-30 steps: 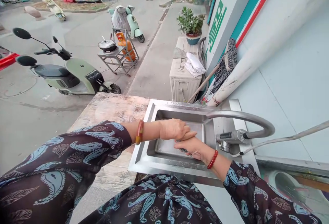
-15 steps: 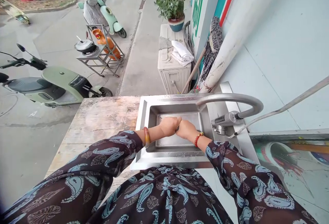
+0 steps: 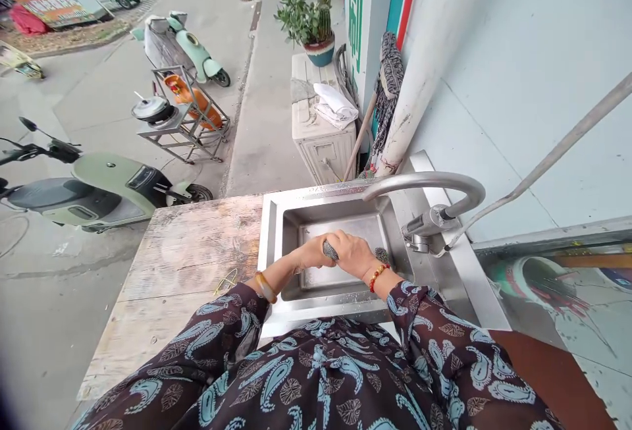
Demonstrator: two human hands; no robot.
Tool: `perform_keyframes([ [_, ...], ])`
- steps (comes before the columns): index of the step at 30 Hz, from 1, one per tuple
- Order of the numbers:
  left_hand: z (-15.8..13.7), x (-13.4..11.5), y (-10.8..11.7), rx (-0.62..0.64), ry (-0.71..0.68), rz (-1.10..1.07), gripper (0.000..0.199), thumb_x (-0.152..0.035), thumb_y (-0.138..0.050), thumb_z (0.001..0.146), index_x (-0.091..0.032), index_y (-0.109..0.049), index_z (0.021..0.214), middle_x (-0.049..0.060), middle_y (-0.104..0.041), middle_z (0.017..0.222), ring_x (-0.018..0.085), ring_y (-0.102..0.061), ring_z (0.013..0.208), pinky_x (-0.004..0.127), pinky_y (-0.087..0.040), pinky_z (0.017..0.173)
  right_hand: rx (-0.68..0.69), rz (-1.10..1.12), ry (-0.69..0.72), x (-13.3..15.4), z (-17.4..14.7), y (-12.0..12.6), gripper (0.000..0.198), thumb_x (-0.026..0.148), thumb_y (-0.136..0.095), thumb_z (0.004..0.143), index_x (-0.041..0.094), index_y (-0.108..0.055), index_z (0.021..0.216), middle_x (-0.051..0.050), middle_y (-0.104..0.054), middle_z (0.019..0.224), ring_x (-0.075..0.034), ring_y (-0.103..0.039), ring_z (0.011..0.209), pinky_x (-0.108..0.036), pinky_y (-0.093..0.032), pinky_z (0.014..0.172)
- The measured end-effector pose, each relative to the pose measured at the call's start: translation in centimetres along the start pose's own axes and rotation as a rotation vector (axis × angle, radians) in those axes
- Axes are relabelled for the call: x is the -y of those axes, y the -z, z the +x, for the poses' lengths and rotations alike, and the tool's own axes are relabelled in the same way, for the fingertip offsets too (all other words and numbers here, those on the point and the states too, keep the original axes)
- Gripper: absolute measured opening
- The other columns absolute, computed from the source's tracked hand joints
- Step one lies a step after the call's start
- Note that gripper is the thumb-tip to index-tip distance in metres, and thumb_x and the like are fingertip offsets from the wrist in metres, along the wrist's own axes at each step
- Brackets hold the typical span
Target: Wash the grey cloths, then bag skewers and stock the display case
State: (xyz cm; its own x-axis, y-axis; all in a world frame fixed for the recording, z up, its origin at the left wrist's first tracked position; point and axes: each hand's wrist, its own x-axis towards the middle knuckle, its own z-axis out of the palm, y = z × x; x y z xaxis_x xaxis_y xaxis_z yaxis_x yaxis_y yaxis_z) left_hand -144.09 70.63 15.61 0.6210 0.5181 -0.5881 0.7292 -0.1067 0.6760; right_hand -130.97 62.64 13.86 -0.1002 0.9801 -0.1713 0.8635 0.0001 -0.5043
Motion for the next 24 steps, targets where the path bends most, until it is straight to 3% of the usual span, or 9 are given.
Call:
perform_keyframes([
  [3, -1.4, 0.3, 2.2, 0.028, -0.114, -0.048, 0.075, -0.023, -0.074, 0.072, -0.016, -0.042, 0.140, 0.005, -0.065, 0.097, 0.013, -0.062, 0.065, 0.028, -0.055, 0.057, -0.106, 0.518, -0.242, -0.4, -0.9, -0.4, 0.044, 0.029, -0.070, 0.076, 0.022, -0.054, 0.115, -0.005, -0.065, 0.103, -0.019, -0.060, 0.084, -0.025, -0.043, 0.063],
  [6, -3.3, 0.0, 3.3, -0.238, -0.331, 0.282, 0.089, -0.023, -0.071, 0.075, -0.016, -0.025, 0.150, 0.019, -0.055, 0.128, 0.025, -0.065, 0.100, 0.044, -0.055, 0.086, -0.032, 1.180, -0.523, -0.1, -1.6, -0.1, 0.042, 0.042, -0.070, 0.072, 0.021, -0.053, 0.104, 0.001, -0.061, 0.083, -0.010, -0.052, 0.058, -0.019, -0.029, 0.045],
  [8, -4.4, -0.5, 3.5, -0.328, -0.551, 0.609, 0.086, -0.016, -0.069, 0.076, -0.019, -0.026, 0.151, 0.021, -0.040, 0.147, 0.033, -0.047, 0.131, 0.051, -0.043, 0.105, 0.107, 1.488, -0.574, 0.6, -2.0, 0.5, 0.040, 0.041, -0.071, 0.068, 0.020, -0.053, 0.095, 0.004, -0.056, 0.074, -0.006, -0.045, 0.050, -0.017, -0.018, 0.041],
  [11, -5.1, -1.5, 3.4, -0.256, -0.847, 0.953, 0.064, -0.011, -0.056, 0.086, -0.021, -0.036, 0.146, 0.014, -0.040, 0.152, 0.032, -0.031, 0.143, 0.052, -0.030, 0.115, 0.309, 1.690, -0.525, 2.3, -2.7, 1.8, 0.035, 0.031, -0.071, 0.061, 0.019, -0.052, 0.087, 0.005, -0.054, 0.069, -0.005, -0.045, 0.048, -0.016, -0.015, 0.040],
  [14, -4.7, -2.7, 3.9, -0.185, -1.030, 1.065, 0.044, -0.012, -0.047, 0.093, -0.019, -0.048, 0.137, 0.012, -0.052, 0.142, 0.029, -0.039, 0.137, 0.048, -0.031, 0.115, 0.463, 1.702, -0.451, 3.9, -3.1, 3.4, 0.027, 0.025, -0.067, 0.059, 0.019, -0.049, 0.079, 0.006, -0.052, 0.065, -0.004, -0.041, 0.047, -0.016, -0.013, 0.041],
  [17, -4.1, -4.0, 4.8, -0.123, -1.100, 1.110, 0.036, -0.013, -0.044, 0.095, -0.018, -0.053, 0.130, 0.014, -0.062, 0.124, 0.025, -0.054, 0.119, 0.042, -0.042, 0.103, 0.498, 1.497, -0.415, 4.9, -2.8, 4.9, 0.022, 0.021, -0.064, 0.059, 0.019, -0.047, 0.072, 0.008, -0.045, 0.058, -0.003, -0.035, 0.044, -0.017, -0.011, 0.040],
  [21, -3.6, -5.6, 5.3, -0.081, -0.927, 1.214, 0.040, -0.010, -0.036, 0.095, -0.018, -0.052, 0.131, 0.013, -0.065, 0.097, 0.022, -0.060, 0.085, 0.035, -0.049, 0.073, 0.302, 1.092, -0.437, 5.4, -2.0, 5.7, 0.017, 0.018, -0.063, 0.065, 0.020, -0.050, 0.076, 0.009, -0.041, 0.055, -0.005, -0.034, 0.045, -0.019, -0.018, 0.041],
  [24, -3.2, -5.6, 4.8, -0.042, -0.801, 1.270, 0.049, -0.007, -0.033, 0.092, -0.020, -0.046, 0.138, 0.013, -0.063, 0.098, 0.022, -0.059, 0.080, 0.033, -0.047, 0.066, 0.126, 0.783, -0.407, 5.2, -1.7, 5.0, 0.024, 0.021, -0.069, 0.068, 0.019, -0.057, 0.089, 0.008, -0.047, 0.057, -0.009, -0.043, 0.052, -0.020, -0.028, 0.046],
])
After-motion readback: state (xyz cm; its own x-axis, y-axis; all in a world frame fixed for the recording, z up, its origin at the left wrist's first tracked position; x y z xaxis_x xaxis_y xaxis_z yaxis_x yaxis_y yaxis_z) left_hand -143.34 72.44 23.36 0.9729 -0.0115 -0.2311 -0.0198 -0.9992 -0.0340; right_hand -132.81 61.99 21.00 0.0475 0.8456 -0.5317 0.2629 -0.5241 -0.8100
